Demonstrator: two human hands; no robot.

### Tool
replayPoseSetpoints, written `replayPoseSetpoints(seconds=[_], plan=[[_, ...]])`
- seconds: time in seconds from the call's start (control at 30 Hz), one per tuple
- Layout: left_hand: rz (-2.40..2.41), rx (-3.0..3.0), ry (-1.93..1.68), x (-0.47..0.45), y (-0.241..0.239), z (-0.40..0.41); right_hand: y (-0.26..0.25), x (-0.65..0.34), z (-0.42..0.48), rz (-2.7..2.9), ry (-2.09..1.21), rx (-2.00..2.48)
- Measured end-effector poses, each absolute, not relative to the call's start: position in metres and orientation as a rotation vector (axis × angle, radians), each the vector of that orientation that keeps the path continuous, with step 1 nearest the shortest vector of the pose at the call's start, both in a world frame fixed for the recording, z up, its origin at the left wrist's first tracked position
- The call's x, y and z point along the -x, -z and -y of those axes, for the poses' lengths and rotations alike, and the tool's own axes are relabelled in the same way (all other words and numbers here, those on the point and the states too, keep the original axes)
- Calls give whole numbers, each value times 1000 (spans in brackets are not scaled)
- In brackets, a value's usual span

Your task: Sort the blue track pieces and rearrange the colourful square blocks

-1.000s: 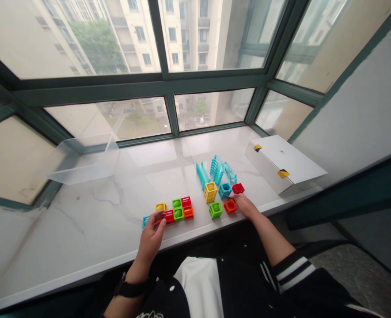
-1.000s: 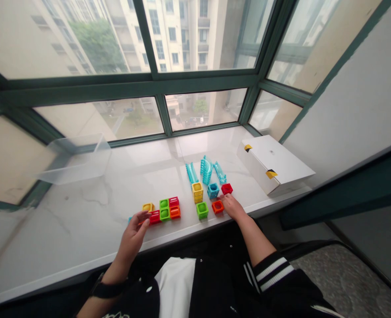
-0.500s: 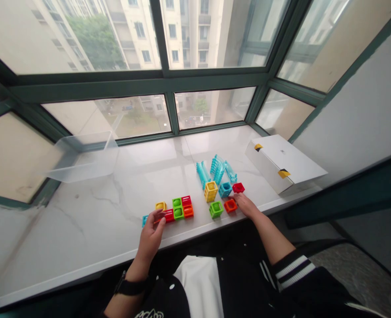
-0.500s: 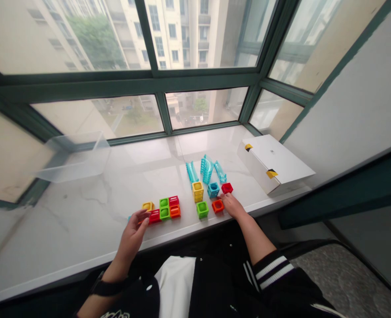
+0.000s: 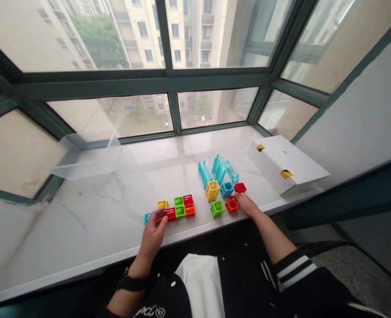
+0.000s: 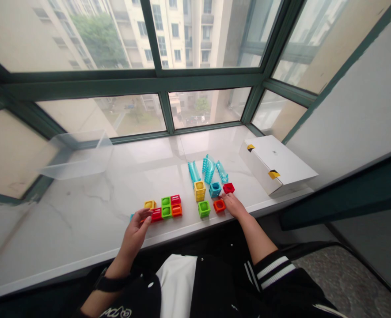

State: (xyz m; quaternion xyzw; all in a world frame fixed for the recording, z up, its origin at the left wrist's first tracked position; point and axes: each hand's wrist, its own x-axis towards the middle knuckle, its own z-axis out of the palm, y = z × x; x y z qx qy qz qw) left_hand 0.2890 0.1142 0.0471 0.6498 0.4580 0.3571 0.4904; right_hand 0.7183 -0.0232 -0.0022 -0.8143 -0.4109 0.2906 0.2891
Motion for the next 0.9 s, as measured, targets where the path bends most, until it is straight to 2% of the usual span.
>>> replayPoseSetpoints(seconds=[0.47,0.67,0.9], plan=[[-1103,-1586,-892,-286,-45,-116,-10,-715,27,1105,-765,2115],[-1136,-1643,-900,-282,-44,-117,-33,-710,42,1089,-437,2050],[-1256,-1947,-940,-272,-50,-124,-98,-673,39,1131,-73,1784]])
